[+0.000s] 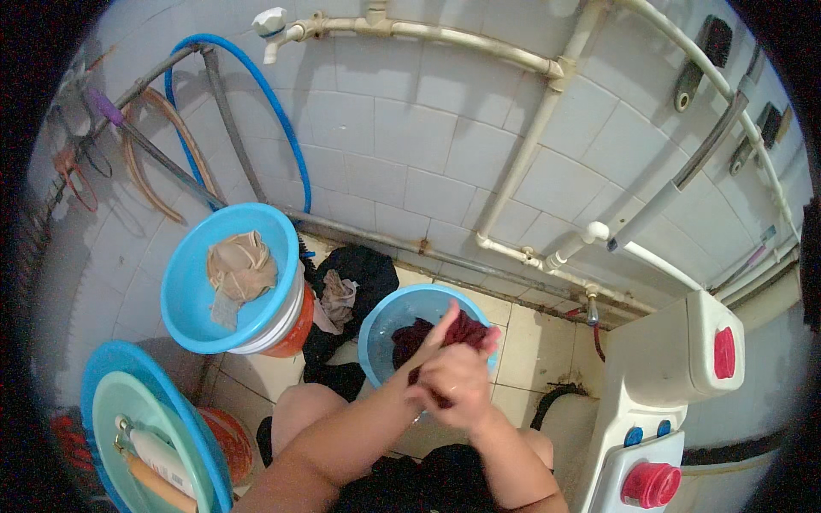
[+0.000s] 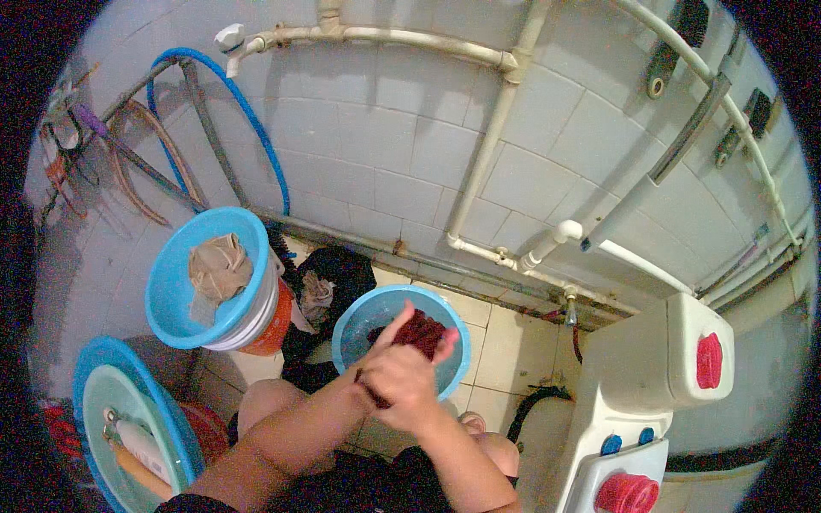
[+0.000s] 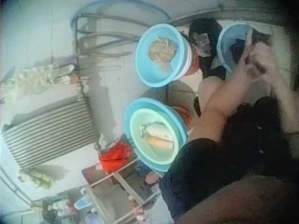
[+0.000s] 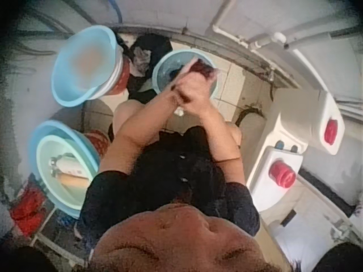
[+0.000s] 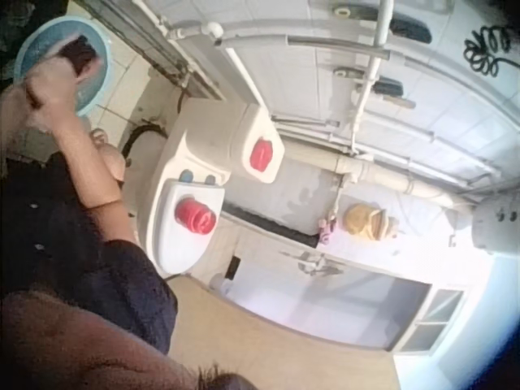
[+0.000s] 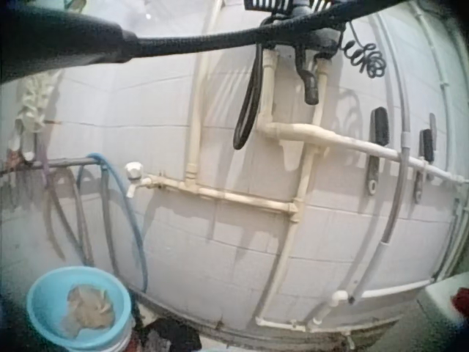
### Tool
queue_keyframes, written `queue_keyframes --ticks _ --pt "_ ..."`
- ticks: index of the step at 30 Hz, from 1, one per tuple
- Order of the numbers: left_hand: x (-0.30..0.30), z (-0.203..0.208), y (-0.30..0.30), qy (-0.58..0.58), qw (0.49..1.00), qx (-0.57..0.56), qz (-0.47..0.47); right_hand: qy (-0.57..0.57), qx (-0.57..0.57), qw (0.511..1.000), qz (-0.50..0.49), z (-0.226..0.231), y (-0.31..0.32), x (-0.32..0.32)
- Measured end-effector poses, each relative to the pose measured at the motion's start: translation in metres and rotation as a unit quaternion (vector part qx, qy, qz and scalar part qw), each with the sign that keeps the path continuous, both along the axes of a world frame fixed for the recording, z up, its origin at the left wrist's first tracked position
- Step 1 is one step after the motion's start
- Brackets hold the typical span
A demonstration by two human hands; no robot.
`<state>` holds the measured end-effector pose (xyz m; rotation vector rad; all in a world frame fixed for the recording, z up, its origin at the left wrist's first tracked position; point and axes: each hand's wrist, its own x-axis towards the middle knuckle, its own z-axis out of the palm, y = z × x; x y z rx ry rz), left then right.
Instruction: The person sits on the floor and hand-washes a maroon garment in a blue basin filled with water. They repeatedly scrub, squeeze, and rinse the fabric, occasionally dipping it into the water and wringing it out to remove excess liquid.
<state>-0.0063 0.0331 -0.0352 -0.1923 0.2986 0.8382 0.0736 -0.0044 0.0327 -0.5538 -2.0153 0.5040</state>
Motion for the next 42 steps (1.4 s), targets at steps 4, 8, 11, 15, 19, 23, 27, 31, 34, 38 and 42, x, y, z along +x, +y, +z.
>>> queue_keyframes --ticks 4,8,11,15,19,23,27,31,34,38,42 --pt "-0.003 -0.016 0.0 0.031 0.997 -0.015 0.065 -0.036 -0.011 0.998 0.051 -0.004 -0.012 -0.008" --pt "0.019 0.011 -0.023 0.104 0.985 -0.008 0.138 -0.021 -0.204 0.924 -0.324 -0.025 0.041 0.019" --pt "0.018 0.028 -0.016 0.105 0.987 -0.048 0.109 -0.06 -0.082 0.943 -0.318 -0.031 0.04 0.014" --pt "0.001 -0.019 -0.008 -0.079 0.978 0.151 0.121 -0.088 0.004 0.99 -0.109 -0.001 0.001 -0.008" --pt "0.017 0.02 -0.008 0.152 0.973 -0.058 0.166 0.098 -0.17 0.933 -0.301 -0.051 0.051 0.017" --pt "0.005 0.019 0.006 0.133 0.974 -0.044 0.178 0.448 -0.542 0.692 -0.167 -0.066 0.058 0.041" --pt "-0.011 0.025 0.015 0.22 0.951 -0.007 0.217 0.464 -0.659 0.59 -0.048 -0.045 0.051 0.048" --pt "0.0 0.029 0.003 0.237 0.951 0.029 0.196 0.423 -0.72 0.551 0.012 -0.038 0.05 0.048" --pt "-0.004 0.028 0.005 0.186 0.97 0.01 0.155 0.426 -0.667 0.61 -0.048 -0.037 0.049 0.045" --pt "-0.011 0.021 0.01 0.226 0.963 -0.006 0.144 0.508 -0.438 0.729 -0.136 -0.036 0.063 0.057" --pt "-0.008 0.012 0.0 0.095 0.994 0.008 0.055 0.188 -0.229 0.935 -0.194 -0.008 0.029 0.03"
